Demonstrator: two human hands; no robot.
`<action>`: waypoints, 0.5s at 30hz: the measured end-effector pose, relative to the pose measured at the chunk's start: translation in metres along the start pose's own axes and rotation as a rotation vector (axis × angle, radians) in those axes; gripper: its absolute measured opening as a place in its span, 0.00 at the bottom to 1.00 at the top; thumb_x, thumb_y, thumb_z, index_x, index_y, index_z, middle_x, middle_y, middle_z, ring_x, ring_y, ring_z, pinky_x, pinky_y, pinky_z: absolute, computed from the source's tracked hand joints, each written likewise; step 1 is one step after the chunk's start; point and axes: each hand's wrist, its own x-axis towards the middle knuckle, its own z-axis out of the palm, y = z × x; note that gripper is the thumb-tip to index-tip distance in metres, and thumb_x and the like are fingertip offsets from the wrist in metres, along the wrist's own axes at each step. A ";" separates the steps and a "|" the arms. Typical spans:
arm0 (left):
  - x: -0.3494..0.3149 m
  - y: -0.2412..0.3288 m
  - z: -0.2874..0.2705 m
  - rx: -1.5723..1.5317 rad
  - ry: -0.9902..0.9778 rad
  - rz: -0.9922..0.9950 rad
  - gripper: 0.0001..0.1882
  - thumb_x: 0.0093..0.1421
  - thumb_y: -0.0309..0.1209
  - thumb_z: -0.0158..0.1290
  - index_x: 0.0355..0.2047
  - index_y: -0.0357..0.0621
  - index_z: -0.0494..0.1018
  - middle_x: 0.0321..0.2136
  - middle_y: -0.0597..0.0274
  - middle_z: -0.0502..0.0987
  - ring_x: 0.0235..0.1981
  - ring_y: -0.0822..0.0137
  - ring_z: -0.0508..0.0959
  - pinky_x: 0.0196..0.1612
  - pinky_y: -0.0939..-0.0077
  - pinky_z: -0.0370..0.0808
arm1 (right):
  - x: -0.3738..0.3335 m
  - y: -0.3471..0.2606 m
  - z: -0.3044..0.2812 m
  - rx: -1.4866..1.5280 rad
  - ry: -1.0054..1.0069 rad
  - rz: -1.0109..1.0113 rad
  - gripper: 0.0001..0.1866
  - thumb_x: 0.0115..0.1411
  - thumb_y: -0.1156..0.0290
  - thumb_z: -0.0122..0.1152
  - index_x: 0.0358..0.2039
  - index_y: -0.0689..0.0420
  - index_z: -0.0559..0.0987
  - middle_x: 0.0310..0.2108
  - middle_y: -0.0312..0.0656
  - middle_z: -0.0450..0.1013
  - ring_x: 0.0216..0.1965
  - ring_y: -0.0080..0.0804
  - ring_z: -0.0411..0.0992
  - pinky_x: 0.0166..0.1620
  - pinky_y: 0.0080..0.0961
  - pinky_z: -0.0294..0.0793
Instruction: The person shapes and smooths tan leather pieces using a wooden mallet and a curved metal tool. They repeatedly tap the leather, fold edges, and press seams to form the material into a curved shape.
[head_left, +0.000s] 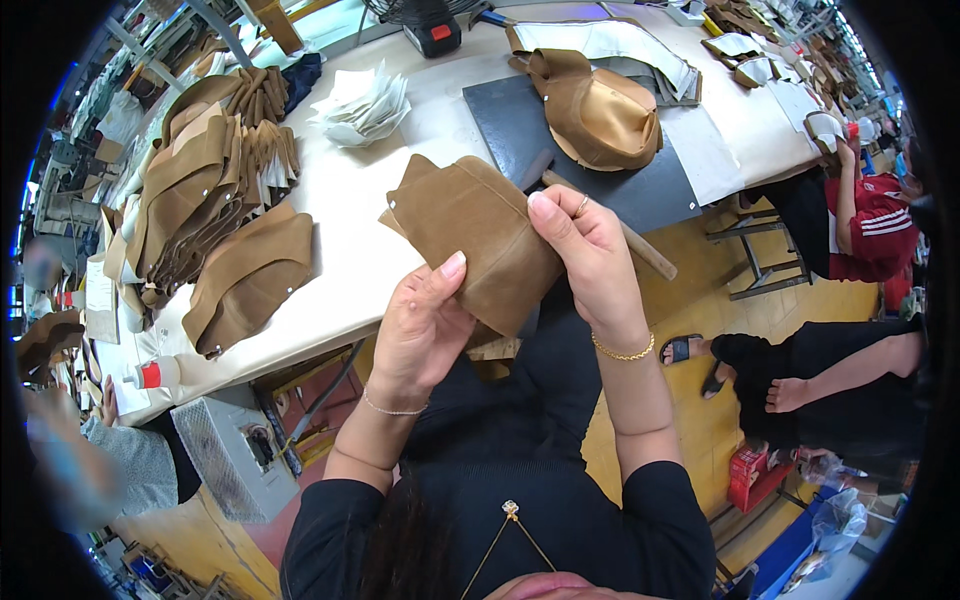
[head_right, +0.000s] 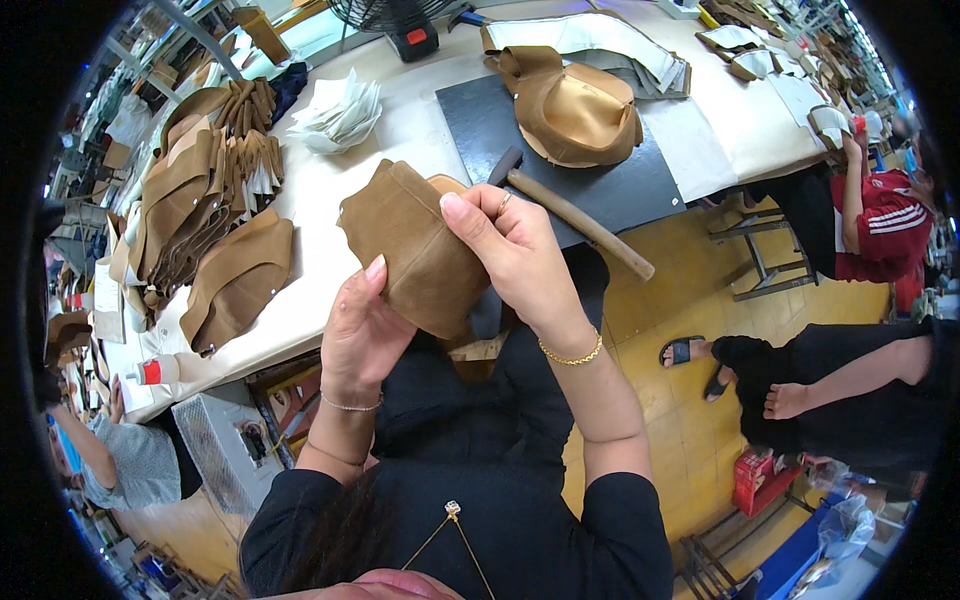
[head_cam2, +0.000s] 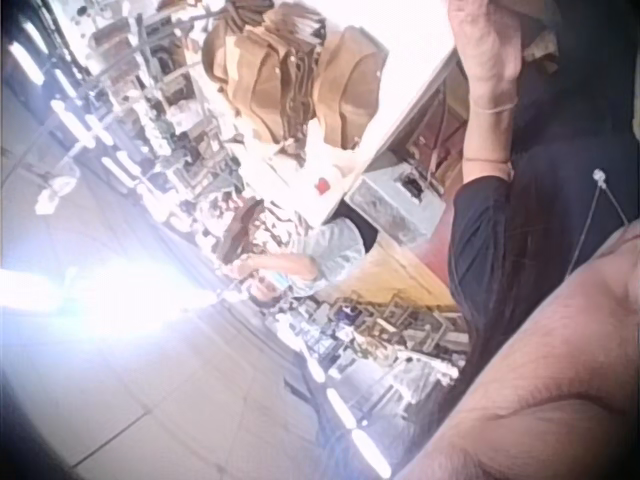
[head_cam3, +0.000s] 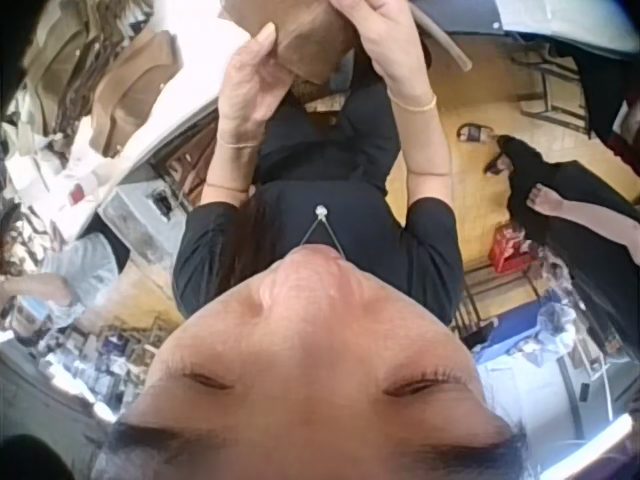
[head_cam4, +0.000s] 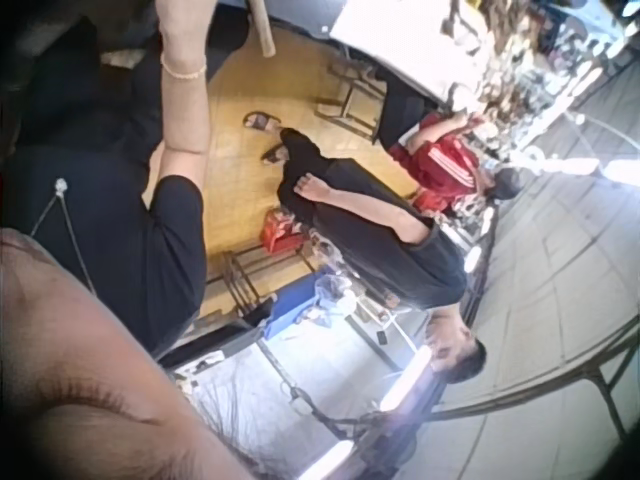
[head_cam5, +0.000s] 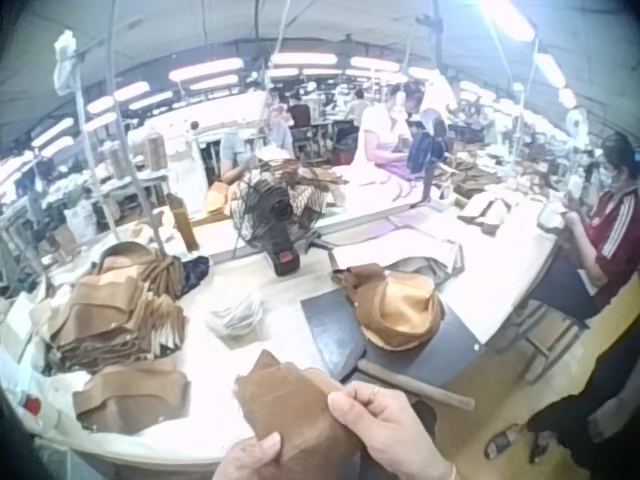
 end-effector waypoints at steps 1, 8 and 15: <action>-0.004 -0.002 0.000 0.010 0.026 -0.033 0.30 0.67 0.42 0.51 0.63 0.39 0.61 0.59 0.54 0.70 0.60 0.57 0.71 0.63 0.55 0.67 | 0.000 -0.003 0.002 -0.028 -0.002 0.004 0.17 0.70 0.59 0.56 0.31 0.60 0.79 0.26 0.24 0.70 0.29 0.09 0.61 0.32 0.12 0.63; -0.028 -0.019 -0.006 -0.314 -0.019 -0.211 0.35 0.64 0.48 0.55 0.66 0.50 0.56 0.61 0.60 0.66 0.63 0.59 0.66 0.65 0.56 0.63 | 0.003 -0.016 0.020 -0.471 -0.065 -0.020 0.20 0.66 0.58 0.59 0.29 0.65 0.82 0.17 0.37 0.71 0.21 0.14 0.62 0.25 0.18 0.64; -0.036 -0.022 -0.002 -0.196 0.072 -0.111 0.29 0.68 0.43 0.50 0.65 0.49 0.58 0.59 0.61 0.68 0.61 0.63 0.68 0.63 0.59 0.64 | 0.000 -0.015 0.032 -0.620 -0.017 -0.129 0.20 0.64 0.64 0.63 0.20 0.65 0.77 0.14 0.24 0.61 0.20 0.10 0.54 0.20 0.17 0.53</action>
